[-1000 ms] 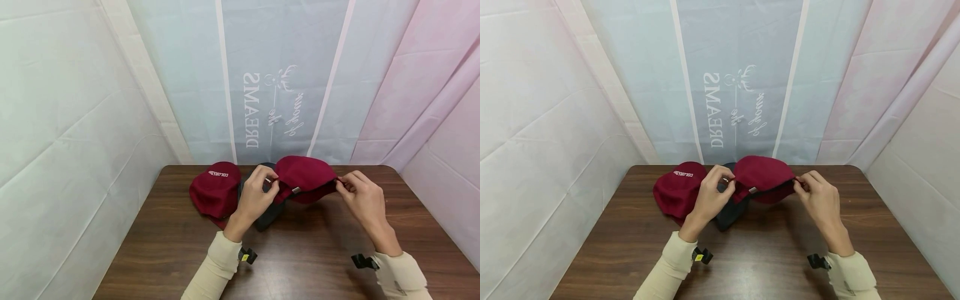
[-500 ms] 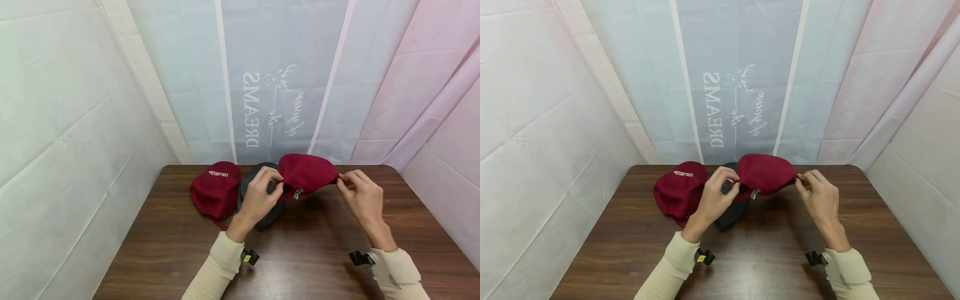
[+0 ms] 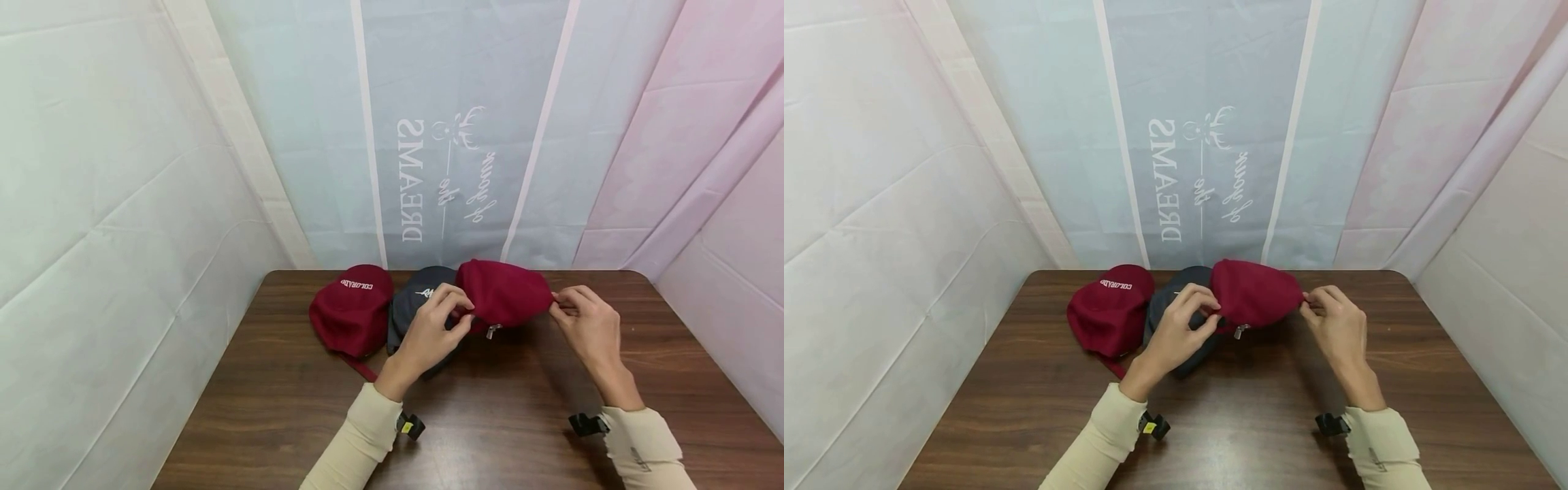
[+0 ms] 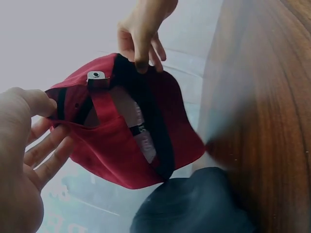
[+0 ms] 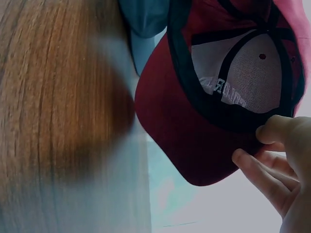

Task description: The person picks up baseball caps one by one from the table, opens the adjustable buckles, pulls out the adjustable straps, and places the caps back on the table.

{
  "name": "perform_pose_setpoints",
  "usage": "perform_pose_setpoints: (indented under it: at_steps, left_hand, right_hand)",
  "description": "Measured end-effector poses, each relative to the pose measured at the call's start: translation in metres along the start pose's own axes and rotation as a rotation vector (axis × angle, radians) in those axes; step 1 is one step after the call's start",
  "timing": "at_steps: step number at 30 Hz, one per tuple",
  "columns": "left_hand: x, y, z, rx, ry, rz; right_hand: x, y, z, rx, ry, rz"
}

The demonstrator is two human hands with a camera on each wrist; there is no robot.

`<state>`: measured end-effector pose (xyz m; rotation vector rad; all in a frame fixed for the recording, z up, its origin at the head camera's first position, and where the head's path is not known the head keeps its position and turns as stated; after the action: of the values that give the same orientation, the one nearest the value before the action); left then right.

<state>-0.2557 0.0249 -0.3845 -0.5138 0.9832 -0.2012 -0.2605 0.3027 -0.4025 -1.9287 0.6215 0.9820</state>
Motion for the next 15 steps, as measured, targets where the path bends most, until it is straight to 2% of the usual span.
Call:
perform_pose_setpoints:
  at_steps: [7, 15]
  left_hand:
    - [0.006, 0.015, -0.002, -0.016, 0.018, -0.078]
    - [0.012, 0.032, 0.002, -0.118, 0.072, -0.125]
  right_hand:
    - [0.005, 0.008, 0.009, 0.017, 0.068, -0.093]
    - [0.016, 0.02, 0.021, 0.01, 0.131, -0.227]
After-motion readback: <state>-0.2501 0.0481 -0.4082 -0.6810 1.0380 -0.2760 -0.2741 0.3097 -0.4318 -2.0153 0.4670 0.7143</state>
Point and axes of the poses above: each hand's wrist, its own x-axis away from the middle knuckle, its own y-axis out of the palm, z = x × y, the point moved 7 cm from there along -x, towards the middle knuckle, and after that the axes turned 1 degree about z, right-handed, at the moved point
